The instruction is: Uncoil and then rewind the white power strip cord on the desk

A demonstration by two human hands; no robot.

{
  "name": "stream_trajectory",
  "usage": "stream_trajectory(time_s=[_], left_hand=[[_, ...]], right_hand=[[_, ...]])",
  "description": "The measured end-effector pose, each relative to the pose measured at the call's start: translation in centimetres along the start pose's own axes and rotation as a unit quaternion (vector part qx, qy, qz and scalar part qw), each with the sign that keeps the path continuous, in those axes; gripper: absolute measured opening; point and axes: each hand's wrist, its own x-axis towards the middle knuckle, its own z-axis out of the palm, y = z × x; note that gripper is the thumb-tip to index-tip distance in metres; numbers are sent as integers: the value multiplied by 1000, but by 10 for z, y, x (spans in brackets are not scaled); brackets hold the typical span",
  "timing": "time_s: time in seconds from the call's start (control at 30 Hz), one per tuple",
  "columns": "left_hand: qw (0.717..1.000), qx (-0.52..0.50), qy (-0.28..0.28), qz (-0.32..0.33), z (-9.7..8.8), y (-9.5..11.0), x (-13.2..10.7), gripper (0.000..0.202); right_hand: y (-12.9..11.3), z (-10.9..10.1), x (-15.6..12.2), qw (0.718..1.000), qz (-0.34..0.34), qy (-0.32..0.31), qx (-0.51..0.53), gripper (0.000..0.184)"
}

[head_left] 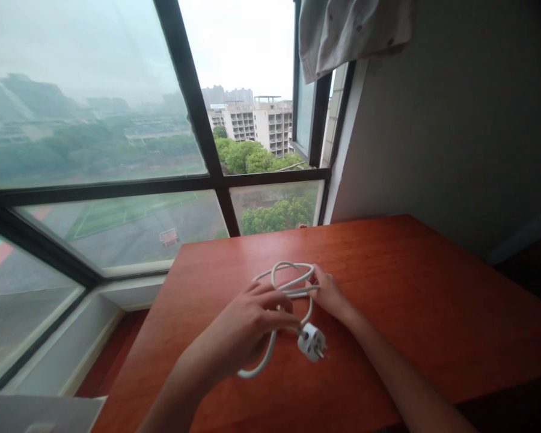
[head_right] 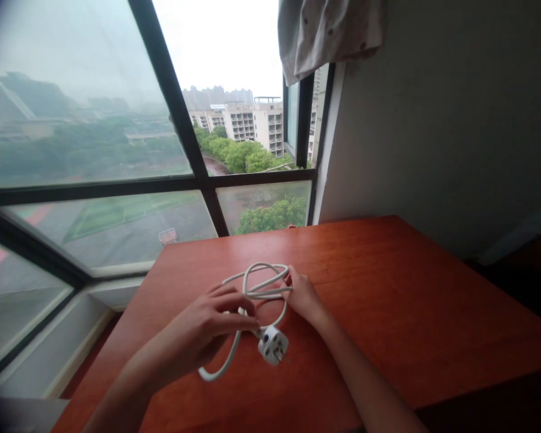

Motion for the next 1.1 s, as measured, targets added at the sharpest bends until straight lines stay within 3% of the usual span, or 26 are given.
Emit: stream_trajectory(time_s=[0.1, 0.2, 0.43, 0.63, 0.9, 1.1], left_hand=[[994, 59, -78, -47, 15, 10, -9, 25], [988, 81, -112, -74, 24, 8, -16, 7], [987, 80, -94, -105, 13, 13, -29, 11], [990, 12, -103, -94, 0, 24, -46, 9], [994, 67, 5, -83, 15, 0, -47, 21], [992, 82, 78, -61, 31, -18, -50, 17]], right_hand=[[5, -1, 2, 1000, 9, 2, 11, 11], [7, -2, 3, 1000, 15, 7, 14, 11], [-1, -10, 0, 998, 62, -3, 13, 10], [5, -11, -3, 987, 139, -39, 72, 15], [-1, -11, -6, 932, 236, -90, 259, 24], [-9, -18, -11, 846, 256, -167, 437, 22]])
